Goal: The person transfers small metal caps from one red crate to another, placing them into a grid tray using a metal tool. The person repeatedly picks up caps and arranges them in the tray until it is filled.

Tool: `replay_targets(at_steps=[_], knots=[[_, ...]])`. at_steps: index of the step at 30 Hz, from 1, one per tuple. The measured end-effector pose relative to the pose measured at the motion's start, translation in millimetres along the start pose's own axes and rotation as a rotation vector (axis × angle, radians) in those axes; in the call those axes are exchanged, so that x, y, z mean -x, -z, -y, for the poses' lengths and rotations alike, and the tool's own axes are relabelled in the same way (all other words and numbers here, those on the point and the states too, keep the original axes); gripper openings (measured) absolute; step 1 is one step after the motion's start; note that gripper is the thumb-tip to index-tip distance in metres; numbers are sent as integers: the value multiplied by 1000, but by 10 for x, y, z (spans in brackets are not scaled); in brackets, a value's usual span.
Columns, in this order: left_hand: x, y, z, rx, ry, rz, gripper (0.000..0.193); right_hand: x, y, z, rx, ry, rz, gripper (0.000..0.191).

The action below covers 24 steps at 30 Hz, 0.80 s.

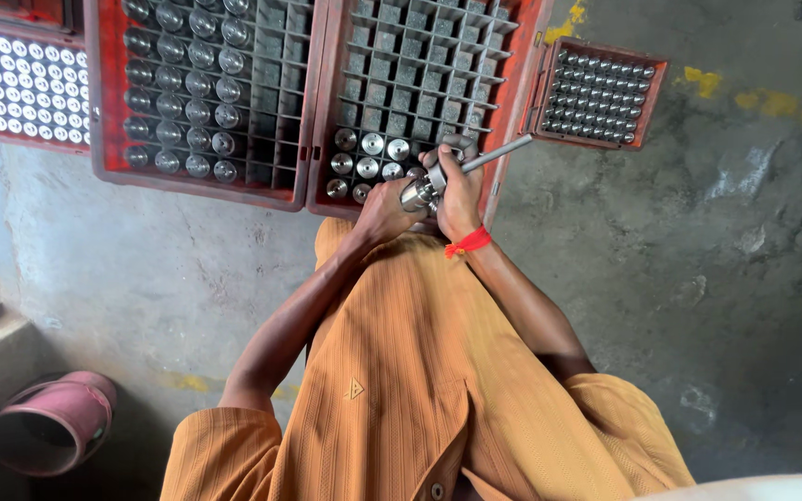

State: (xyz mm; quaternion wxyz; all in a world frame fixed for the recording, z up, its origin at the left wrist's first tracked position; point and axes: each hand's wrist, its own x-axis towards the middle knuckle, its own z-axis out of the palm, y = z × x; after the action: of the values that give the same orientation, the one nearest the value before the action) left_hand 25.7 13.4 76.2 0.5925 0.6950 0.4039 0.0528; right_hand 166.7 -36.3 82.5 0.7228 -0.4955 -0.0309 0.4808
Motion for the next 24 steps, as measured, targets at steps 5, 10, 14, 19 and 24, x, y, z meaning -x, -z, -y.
replay_targets(at_steps=[5, 10, 14, 19, 24], knots=[[-66, -142, 130, -59, 4, 73, 41, 104, 170, -4, 145, 31, 234, 13], [-132, -212, 289, 32, -105, 248, 56, -113, 458, -13, 15, -132, 94, 13], [-269, -134, 344, -345, -16, 168, 60, -320, 734, 96, -125, -31, -104, 17], [-387, -80, 464, -711, -507, -102, 91, -348, 938, 182, -177, 0, -181, 15], [-382, 150, 478, -500, -433, -138, 70, -187, 911, 56, -130, -9, -210, 15]])
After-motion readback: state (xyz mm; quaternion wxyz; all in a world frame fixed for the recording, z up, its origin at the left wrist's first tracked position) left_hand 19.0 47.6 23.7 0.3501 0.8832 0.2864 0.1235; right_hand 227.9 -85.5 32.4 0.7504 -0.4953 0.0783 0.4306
